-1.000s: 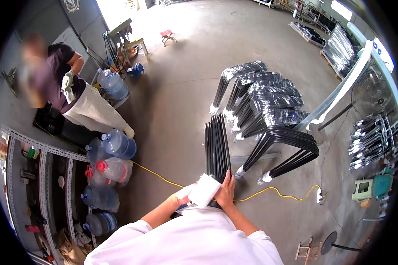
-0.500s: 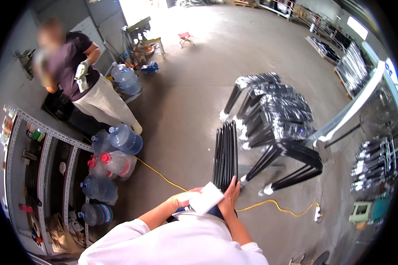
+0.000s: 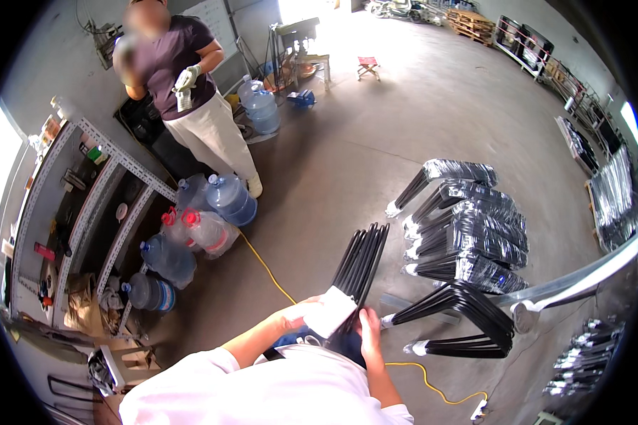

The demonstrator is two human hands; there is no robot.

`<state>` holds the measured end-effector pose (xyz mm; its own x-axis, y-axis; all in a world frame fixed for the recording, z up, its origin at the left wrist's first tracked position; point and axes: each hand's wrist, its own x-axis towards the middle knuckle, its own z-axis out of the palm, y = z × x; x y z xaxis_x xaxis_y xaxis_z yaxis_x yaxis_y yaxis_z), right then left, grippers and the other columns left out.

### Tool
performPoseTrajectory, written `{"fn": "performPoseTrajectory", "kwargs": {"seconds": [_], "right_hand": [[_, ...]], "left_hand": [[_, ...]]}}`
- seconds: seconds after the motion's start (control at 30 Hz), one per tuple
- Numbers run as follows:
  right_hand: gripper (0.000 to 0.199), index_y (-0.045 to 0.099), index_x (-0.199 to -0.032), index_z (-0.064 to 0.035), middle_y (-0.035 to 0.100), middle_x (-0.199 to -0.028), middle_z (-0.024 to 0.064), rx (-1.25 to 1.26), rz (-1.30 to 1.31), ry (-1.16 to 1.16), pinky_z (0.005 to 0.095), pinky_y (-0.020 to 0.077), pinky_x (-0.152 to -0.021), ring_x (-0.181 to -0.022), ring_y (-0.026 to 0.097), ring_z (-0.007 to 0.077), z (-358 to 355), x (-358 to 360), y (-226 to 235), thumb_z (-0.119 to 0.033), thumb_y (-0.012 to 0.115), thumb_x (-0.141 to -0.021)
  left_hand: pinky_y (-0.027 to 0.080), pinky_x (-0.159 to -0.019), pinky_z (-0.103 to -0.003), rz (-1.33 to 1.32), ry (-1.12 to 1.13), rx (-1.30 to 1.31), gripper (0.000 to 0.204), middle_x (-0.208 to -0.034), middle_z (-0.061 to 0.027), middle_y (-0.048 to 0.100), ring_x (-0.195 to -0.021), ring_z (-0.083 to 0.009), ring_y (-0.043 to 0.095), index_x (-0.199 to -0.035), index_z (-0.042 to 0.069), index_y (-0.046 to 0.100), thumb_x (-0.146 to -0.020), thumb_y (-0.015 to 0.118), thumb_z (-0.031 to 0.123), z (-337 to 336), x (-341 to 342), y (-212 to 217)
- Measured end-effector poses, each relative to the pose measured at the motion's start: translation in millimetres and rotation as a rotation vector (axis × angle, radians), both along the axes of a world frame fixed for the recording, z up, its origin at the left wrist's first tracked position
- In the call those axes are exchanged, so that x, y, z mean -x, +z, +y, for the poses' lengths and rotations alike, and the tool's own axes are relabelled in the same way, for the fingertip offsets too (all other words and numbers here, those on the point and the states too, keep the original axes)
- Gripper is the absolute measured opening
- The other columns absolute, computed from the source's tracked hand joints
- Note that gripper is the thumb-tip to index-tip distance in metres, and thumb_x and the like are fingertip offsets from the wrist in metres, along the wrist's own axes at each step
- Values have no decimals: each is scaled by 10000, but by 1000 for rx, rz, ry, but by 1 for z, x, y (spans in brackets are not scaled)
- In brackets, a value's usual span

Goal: The person wraps bundles of black metal rods with clear plastic film. They pull the film from a roll, wrap it around the bundle, and tear it off by hand. The wrapped bundles are stacked on the floor.

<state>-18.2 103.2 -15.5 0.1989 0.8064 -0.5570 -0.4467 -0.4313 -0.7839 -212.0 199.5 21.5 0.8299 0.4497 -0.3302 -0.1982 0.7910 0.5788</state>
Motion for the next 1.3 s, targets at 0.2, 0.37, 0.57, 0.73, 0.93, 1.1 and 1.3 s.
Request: {"fn": "performPoseTrajectory", "kwargs": {"seconds": [0.2, 0.37, 0.57, 0.73, 0.93, 1.1, 1.3], "right_hand": [[425, 413, -1217, -37, 528, -1038, 97, -37, -227, 68, 297, 433, -748, -848, 532, 171, 35, -23, -9, -240, 529, -863], [492, 349, -1248, 21, 382, -1235, 244, -233, -991, -14, 414, 266, -1006, -1186, 341, 363, 93, -49, 3, -186, 526, -839], [507, 400, -1270, -96, 307, -1335, 206, -291, -1515, 187, 564, 213, -994, -1242, 265, 387, 158, -64, 13, -202, 549, -798], [493, 410, -1269, -108, 302, -1370, 166, -252, -1610, 265, 583, 184, -1000, -1277, 232, 383, 163, -49, 10, -188, 510, -793], [381, 486, -1197, -120, 261, -1394, 157, -308, -1453, 285, 527, 209, -1018, -1308, 219, 280, 167, -49, 13, -166, 483, -819], [383, 525, -1147, -87, 274, -1389, 144, -366, -1340, 198, 528, 241, -1006, -1300, 238, 263, 160, -47, 19, -190, 518, -779], [540, 421, -1249, -84, 246, -1392, 158, -380, -1423, 166, 483, 248, -1011, -1296, 229, 273, 153, -44, 18, -230, 572, -752]], "left_hand": [[406, -914, -294, 51, 170, 72, 525, -1162, -85, 530, -1046, -161, 519, -1268, 9, 377, -830, 552, 240, 3, -16, -20], [432, -886, -282, 68, 267, 78, 409, -1116, -75, 563, -995, -142, 550, -1190, 8, 455, -851, 525, 228, 14, -43, -12], [444, -884, -325, 99, 337, 130, 386, -1105, -87, 574, -982, -177, 565, -1150, -9, 483, -857, 513, 240, 32, -70, -9], [435, -912, -385, 54, 376, 202, 475, -1146, -137, 550, -1012, -246, 563, -1200, -15, 444, -822, 547, 253, 43, -72, 0], [437, -881, -488, 120, 340, 148, 762, -1185, -197, 504, -1001, -406, 538, -1277, -15, 359, -739, 577, 480, 56, -66, -17], [435, -883, -490, 203, 322, 50, 747, -1219, -155, 489, -1022, -373, 535, -1274, 23, 380, -732, 555, 507, 46, -64, -11], [308, -1005, -476, 202, 447, -53, 595, -1233, -91, 482, -1117, -292, 465, -1249, 90, 420, -803, 489, 478, 26, -74, 0]]}}
